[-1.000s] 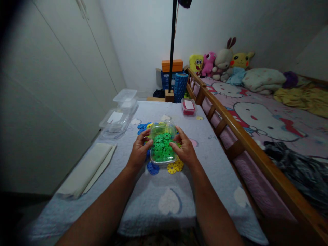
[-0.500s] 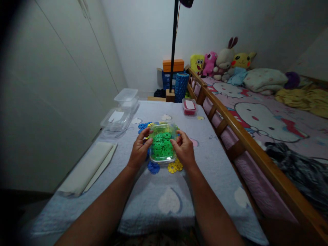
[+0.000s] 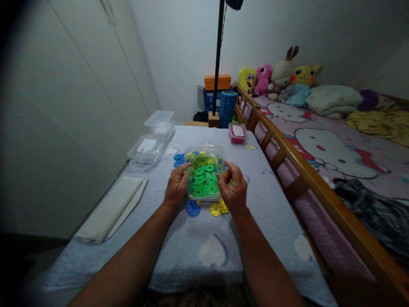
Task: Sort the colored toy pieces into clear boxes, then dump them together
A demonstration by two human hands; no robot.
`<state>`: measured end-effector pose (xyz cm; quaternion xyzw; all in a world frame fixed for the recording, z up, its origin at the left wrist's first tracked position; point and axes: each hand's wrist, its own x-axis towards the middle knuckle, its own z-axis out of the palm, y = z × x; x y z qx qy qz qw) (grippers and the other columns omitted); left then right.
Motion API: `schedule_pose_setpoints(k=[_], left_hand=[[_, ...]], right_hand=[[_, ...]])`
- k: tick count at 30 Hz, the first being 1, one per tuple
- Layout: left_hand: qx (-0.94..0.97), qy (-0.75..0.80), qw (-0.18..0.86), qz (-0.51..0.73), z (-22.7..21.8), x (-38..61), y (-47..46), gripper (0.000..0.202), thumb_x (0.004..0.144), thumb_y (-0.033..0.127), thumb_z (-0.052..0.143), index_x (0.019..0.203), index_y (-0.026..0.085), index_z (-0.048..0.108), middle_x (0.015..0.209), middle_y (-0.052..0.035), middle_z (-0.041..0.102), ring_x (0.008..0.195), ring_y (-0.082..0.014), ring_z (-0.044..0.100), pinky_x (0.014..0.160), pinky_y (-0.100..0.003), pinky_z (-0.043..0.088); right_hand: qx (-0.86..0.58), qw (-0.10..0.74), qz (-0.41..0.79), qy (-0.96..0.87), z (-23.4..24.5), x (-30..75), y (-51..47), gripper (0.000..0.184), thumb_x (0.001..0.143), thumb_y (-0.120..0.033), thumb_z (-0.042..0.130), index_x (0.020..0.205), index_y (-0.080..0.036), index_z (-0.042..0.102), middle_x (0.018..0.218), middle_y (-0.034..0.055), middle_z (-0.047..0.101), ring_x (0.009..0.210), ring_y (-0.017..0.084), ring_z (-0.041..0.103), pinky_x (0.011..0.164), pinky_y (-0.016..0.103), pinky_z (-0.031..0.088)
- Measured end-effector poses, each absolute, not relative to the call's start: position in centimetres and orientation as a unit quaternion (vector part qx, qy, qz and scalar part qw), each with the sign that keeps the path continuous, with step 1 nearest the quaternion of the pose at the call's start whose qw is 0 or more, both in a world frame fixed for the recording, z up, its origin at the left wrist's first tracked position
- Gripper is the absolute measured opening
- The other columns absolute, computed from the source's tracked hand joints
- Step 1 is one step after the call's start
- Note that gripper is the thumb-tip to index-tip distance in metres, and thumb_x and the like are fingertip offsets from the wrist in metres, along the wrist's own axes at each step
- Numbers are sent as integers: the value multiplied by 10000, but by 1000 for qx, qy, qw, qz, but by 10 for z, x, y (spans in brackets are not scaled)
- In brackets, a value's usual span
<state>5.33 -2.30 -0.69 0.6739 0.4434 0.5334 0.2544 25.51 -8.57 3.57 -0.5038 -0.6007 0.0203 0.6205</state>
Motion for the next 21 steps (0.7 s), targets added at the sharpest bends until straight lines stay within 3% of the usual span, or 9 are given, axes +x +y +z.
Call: schedule_pose_setpoints(k=[4, 7, 12, 16, 19, 21], left_hand=[[683, 441, 248, 527, -7, 51, -21, 249, 993, 301, 532, 1083, 228, 752, 1273, -93, 732, 1271, -269, 632, 1163, -488, 443], [672, 442, 265, 532, -7, 54, -24, 245, 976, 300, 558, 1148, 230, 717, 1298, -101, 704, 1279, -264, 623, 1134, -469, 471], [615, 486, 294, 547, -1, 56, -35, 449, 881, 331, 659, 1316, 240, 594, 1324, -113, 630, 1032, -212, 666, 831, -348, 571], [561, 567, 331, 504, 6, 50, -43, 386, 771, 391, 732, 1090, 204, 620, 994, -48, 666, 763, -161, 627, 711, -308, 531], [541, 562, 461, 423, 10, 47, -50, 298, 710, 448, 723, 827, 209, 589, 704, 16, 592, 617, -146, 585, 577, -263, 462], [505, 530, 553, 398, 15, 49, -55, 328, 668, 481, 727, 750, 218, 550, 610, 37, 557, 529, -132, 549, 504, -241, 412]], right_hand=[[-513, 672, 83, -527, 36, 261, -83, 378, 899, -329, 707, 1255, -242, 613, 733, -72, 510, 642, 119, 515, 629, 267, 450], [-531, 693, 153, -462, 32, 268, -74, 383, 867, -369, 719, 1207, -233, 606, 700, -89, 485, 597, 112, 489, 581, 254, 412], [-555, 695, 250, -383, 19, 281, -61, 427, 796, -452, 745, 1122, -226, 586, 589, -127, 468, 495, 102, 416, 505, 240, 331], [-567, 691, 286, -346, 12, 285, -55, 501, 726, -493, 788, 1091, -215, 587, 547, -125, 512, 472, 103, 429, 479, 229, 305], [-563, 690, 323, -320, 11, 284, -53, 539, 674, -519, 808, 1057, -214, 583, 554, -106, 570, 453, 98, 432, 461, 222, 305], [-555, 691, 350, -303, 11, 283, -52, 547, 652, -520, 811, 1047, -217, 583, 585, -88, 615, 451, 96, 447, 451, 218, 315]])
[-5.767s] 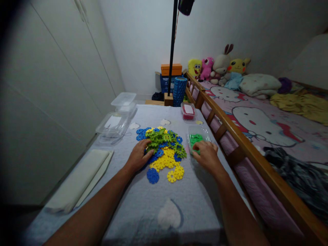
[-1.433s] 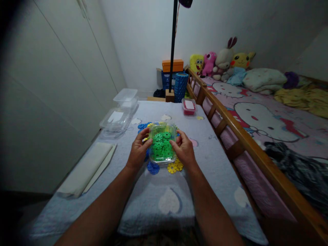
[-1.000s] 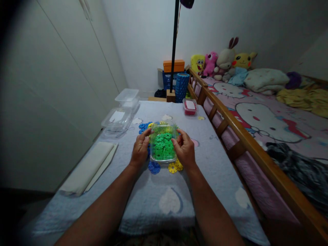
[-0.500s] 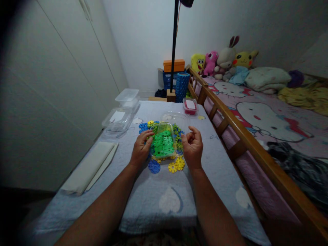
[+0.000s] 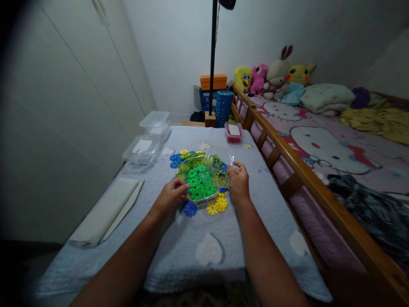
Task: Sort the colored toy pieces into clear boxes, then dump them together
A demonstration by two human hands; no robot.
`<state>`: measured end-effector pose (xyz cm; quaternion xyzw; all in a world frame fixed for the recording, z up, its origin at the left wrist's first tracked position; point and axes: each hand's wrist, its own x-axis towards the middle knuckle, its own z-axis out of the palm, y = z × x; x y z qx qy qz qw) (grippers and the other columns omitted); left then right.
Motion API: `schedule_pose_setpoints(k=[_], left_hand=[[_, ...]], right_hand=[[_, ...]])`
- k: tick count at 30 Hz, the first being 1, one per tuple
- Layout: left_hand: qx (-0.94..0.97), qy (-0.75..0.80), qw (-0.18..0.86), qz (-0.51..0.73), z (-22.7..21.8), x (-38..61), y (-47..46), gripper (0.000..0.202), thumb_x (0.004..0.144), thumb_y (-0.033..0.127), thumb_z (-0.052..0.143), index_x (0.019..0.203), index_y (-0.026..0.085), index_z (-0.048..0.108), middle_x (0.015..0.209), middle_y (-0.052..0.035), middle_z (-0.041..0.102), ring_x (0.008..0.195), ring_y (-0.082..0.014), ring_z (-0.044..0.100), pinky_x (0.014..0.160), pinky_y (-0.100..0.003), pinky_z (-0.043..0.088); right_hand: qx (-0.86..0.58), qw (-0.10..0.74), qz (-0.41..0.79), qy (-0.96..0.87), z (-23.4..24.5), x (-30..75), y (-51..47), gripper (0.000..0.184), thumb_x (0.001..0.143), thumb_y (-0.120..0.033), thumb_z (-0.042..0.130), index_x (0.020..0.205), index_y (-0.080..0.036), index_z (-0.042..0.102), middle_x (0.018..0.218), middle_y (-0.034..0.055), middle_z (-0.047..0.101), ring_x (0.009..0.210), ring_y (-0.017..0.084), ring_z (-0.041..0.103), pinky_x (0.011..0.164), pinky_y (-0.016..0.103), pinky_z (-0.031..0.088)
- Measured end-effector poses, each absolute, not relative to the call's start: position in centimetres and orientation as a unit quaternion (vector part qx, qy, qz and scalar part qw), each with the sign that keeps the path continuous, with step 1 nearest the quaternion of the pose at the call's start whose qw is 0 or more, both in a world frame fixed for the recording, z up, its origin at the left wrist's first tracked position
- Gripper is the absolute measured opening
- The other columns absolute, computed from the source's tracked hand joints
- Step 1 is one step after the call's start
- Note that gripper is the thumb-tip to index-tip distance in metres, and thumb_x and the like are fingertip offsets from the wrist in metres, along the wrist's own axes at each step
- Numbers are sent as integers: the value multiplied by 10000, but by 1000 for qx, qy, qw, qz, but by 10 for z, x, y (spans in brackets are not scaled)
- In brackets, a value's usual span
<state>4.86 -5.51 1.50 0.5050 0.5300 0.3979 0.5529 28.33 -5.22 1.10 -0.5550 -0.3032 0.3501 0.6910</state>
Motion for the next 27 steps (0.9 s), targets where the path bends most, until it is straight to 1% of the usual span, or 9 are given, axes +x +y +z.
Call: schedule_pose_setpoints(k=[2, 4, 7, 11, 15, 17, 20, 23, 27], left_hand=[[472, 499, 604, 405, 22, 52, -59, 355, 625, 480, 753, 722, 222, 530, 550, 48, 546, 478, -120, 519, 476, -228, 390], [449, 479, 620, 430, 29, 54, -62, 363, 605, 454, 780, 710, 220, 524, 522, 55, 541, 460, -109, 504, 472, -220, 390], [433, 459, 617, 470, 42, 56, -63, 361, 606, 413, 807, 717, 215, 526, 531, 72, 528, 449, -93, 484, 463, -208, 379], [460, 457, 575, 500, 58, 48, -60, 321, 647, 374, 798, 725, 211, 533, 560, 72, 530, 472, -85, 486, 483, -206, 383], [522, 471, 492, 514, 75, 35, -50, 267, 689, 363, 764, 722, 214, 545, 571, 63, 519, 503, -95, 473, 506, -220, 375], [564, 492, 427, 507, 83, 30, -43, 226, 703, 345, 743, 732, 217, 559, 589, 58, 520, 517, -103, 465, 523, -233, 365], [640, 545, 296, 453, 89, 29, -35, 138, 726, 272, 696, 722, 225, 566, 608, 41, 545, 554, -131, 496, 564, -256, 347], [690, 586, 179, 385, 89, 34, -29, 118, 736, 201, 669, 717, 236, 558, 617, 28, 566, 580, -160, 516, 599, -281, 329], [726, 586, 111, 343, 84, 45, -24, 131, 763, 173, 657, 749, 251, 553, 637, 13, 568, 593, -188, 514, 611, -300, 320]], right_hand=[[-539, 694, 377, -293, 12, 283, -53, 528, 647, -468, 803, 1061, -216, 593, 614, -82, 641, 456, 92, 458, 445, 210, 322], [-519, 698, 405, -283, 13, 283, -54, 506, 635, -379, 778, 1081, -215, 603, 614, -87, 638, 450, 83, 443, 433, 199, 307], [-491, 707, 433, -267, 16, 286, -55, 499, 609, -307, 738, 1083, -218, 613, 600, -93, 622, 423, 72, 401, 410, 191, 267], [-470, 731, 437, -231, 17, 292, -54, 497, 568, -287, 760, 1041, -225, 618, 618, -84, 636, 425, 67, 417, 422, 191, 303], [-471, 738, 440, -199, 16, 295, -52, 505, 529, -270, 786, 1006, -221, 626, 601, -83, 632, 435, 69, 433, 426, 187, 312], [-473, 739, 440, -191, 15, 294, -52, 503, 526, -269, 791, 1001, -219, 633, 602, -79, 635, 443, 73, 447, 426, 187, 318], [-474, 740, 439, -189, 14, 294, -52, 501, 524, -260, 794, 997, -213, 639, 613, -72, 641, 449, 73, 460, 428, 188, 328], [-476, 740, 436, -191, 12, 296, -51, 484, 531, -257, 792, 987, -217, 634, 623, -69, 643, 445, 70, 459, 424, 186, 321], [-476, 738, 437, -194, 9, 297, -50, 473, 530, -264, 798, 970, -224, 628, 614, -72, 638, 440, 72, 461, 413, 177, 306]])
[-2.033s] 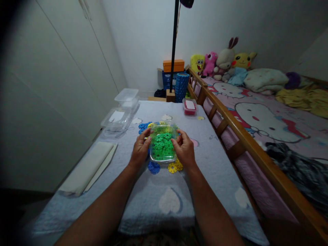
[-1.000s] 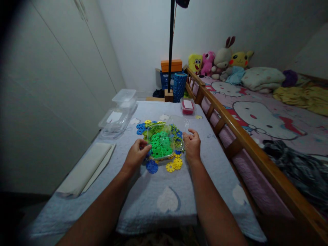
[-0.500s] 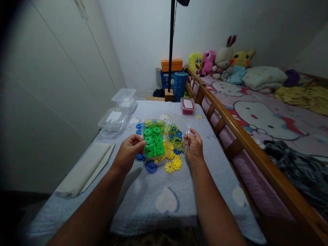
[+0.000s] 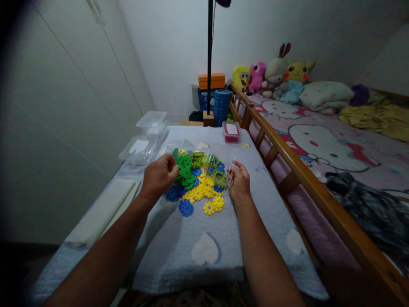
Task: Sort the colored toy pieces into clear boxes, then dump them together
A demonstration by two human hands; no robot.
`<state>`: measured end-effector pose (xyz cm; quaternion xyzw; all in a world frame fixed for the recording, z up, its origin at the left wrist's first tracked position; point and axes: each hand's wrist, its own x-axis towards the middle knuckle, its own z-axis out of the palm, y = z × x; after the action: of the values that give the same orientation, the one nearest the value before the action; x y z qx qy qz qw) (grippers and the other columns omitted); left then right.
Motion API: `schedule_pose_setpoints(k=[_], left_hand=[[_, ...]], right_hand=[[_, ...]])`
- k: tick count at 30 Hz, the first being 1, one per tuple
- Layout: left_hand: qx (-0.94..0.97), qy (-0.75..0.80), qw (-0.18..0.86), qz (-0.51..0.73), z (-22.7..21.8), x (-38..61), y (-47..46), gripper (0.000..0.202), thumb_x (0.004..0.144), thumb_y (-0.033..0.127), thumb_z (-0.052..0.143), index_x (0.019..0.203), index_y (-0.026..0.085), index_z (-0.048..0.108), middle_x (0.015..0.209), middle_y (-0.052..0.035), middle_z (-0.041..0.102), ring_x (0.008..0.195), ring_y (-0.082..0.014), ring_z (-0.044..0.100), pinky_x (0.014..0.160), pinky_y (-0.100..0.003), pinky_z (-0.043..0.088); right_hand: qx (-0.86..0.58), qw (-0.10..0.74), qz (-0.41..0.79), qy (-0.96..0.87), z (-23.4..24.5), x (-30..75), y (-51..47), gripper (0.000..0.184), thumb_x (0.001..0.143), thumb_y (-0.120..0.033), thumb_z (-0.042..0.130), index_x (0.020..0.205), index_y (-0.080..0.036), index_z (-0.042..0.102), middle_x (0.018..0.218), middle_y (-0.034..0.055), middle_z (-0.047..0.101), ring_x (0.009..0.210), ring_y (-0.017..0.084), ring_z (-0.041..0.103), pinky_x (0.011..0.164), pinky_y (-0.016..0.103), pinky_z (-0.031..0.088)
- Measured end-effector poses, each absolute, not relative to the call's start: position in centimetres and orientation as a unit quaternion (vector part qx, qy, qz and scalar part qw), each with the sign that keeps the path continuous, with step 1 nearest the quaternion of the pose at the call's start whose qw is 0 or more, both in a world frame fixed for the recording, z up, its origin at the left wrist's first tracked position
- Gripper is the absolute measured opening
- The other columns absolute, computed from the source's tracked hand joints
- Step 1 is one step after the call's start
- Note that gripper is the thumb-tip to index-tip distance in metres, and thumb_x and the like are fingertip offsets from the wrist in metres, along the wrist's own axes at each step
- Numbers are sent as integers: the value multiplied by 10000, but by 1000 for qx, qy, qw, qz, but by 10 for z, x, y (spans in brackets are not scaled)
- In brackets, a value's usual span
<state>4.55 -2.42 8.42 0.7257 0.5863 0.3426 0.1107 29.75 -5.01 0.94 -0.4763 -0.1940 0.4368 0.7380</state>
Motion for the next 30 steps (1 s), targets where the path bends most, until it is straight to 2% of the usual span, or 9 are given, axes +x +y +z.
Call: schedule_pose_setpoints(k=[7, 11, 14, 18, 21, 24, 27, 30], left_hand=[[795, 517, 56, 312, 76, 66, -31, 146, 808, 140, 644, 813, 265, 569, 771, -25, 645, 706, -222, 596, 625, -306, 376], [814, 494, 25, 304, 71, 71, -36, 160, 842, 95, 596, 803, 249, 590, 824, -57, 667, 757, -237, 625, 689, -321, 423], [814, 479, 9, 328, 70, 68, -36, 163, 897, 132, 561, 781, 241, 594, 795, -70, 644, 770, -244, 619, 730, -338, 431], [772, 481, 26, 414, 74, 58, -37, 156, 923, 223, 574, 768, 241, 575, 762, -44, 608, 753, -217, 586, 748, -334, 433], [702, 495, 121, 498, 78, 52, -41, 138, 883, 282, 642, 781, 237, 561, 730, -1, 576, 697, -170, 546, 707, -296, 428], [618, 485, 285, 549, 75, 50, -46, 191, 814, 335, 714, 788, 229, 558, 699, 34, 542, 637, -129, 501, 627, -250, 402], [536, 461, 433, 559, 65, 51, -49, 266, 746, 378, 765, 782, 222, 553, 678, 48, 530, 594, -106, 478, 578, -228, 388], [478, 446, 520, 549, 53, 54, -52, 317, 709, 400, 791, 768, 218, 539, 635, 63, 518, 554, -92, 468, 549, -217, 384]], right_hand=[[-476, 741, 429, -202, 6, 298, -49, 442, 552, -302, 812, 943, -215, 627, 621, -57, 659, 423, 61, 446, 403, 173, 303], [-475, 742, 424, -210, 6, 298, -49, 443, 560, -299, 819, 950, -211, 629, 631, -50, 675, 431, 65, 462, 407, 174, 321], [-477, 739, 424, -215, 7, 296, -49, 438, 565, -306, 819, 952, -207, 640, 642, -40, 695, 444, 71, 474, 421, 176, 352], [-472, 735, 430, -225, 9, 293, -51, 424, 585, -330, 836, 944, -205, 647, 675, -21, 719, 474, 78, 497, 438, 179, 369], [-458, 734, 436, -249, 12, 291, -53, 415, 615, -352, 848, 950, -210, 649, 708, -23, 727, 486, 71, 487, 451, 180, 368], [-445, 729, 440, -277, 16, 288, -55, 415, 651, -375, 848, 984, -224, 651, 740, -27, 726, 503, 76, 489, 465, 190, 379], [-442, 717, 443, -308, 20, 280, -57, 398, 673, -389, 832, 995, -235, 654, 761, -33, 709, 501, 76, 477, 466, 201, 375], [-451, 703, 434, -338, 20, 270, -59, 367, 686, -396, 815, 971, -233, 650, 764, -44, 670, 488, 69, 443, 452, 208, 345]])
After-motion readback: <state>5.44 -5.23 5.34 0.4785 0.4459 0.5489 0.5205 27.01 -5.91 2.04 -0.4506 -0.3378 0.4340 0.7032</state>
